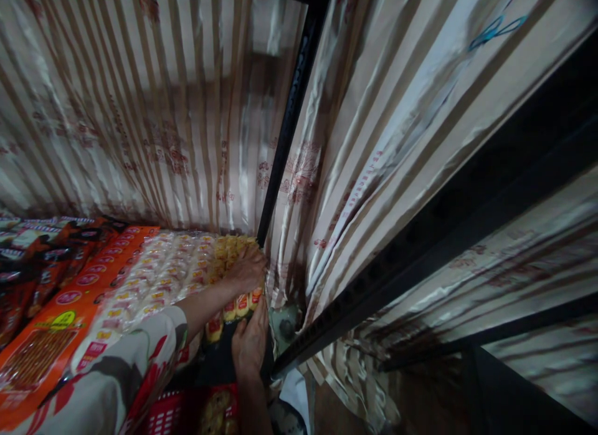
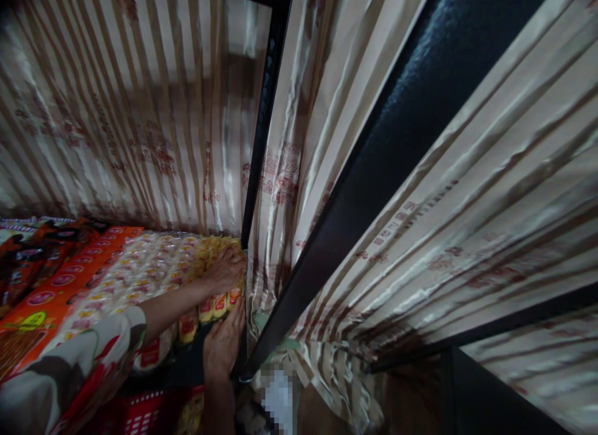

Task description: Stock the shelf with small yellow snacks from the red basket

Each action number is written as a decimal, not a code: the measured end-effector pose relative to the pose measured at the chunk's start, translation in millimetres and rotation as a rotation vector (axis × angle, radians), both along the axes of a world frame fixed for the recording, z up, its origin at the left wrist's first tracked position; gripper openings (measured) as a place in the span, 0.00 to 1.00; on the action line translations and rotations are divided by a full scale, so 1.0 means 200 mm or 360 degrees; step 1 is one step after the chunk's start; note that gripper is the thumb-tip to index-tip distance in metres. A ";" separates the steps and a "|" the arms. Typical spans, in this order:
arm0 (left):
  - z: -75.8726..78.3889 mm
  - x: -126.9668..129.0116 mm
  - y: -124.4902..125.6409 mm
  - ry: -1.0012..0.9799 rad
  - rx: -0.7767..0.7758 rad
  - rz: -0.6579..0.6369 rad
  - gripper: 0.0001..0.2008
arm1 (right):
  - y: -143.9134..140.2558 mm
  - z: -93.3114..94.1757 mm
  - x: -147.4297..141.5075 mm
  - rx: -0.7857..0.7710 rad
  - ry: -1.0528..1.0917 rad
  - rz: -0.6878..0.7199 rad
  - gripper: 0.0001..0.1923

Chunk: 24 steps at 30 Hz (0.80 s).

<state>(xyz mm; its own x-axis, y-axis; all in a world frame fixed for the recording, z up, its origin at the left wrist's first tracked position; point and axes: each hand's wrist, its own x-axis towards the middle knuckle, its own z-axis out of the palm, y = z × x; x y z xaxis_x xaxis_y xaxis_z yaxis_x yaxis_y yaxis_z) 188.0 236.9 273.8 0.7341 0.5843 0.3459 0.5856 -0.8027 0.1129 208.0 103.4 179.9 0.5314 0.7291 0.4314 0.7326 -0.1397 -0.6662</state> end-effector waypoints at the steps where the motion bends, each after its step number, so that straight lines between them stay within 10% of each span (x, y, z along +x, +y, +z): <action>1: 0.00 0.00 0.00 0.0023 0.0005 -0.0022 0.14 | 0.00 0.01 0.00 0.0005 -0.0002 0.0002 0.33; 24: -0.10 -0.01 0.10 0.0189 0.0069 -0.0120 0.12 | -0.01 0.02 -0.01 0.0016 0.0013 0.0013 0.33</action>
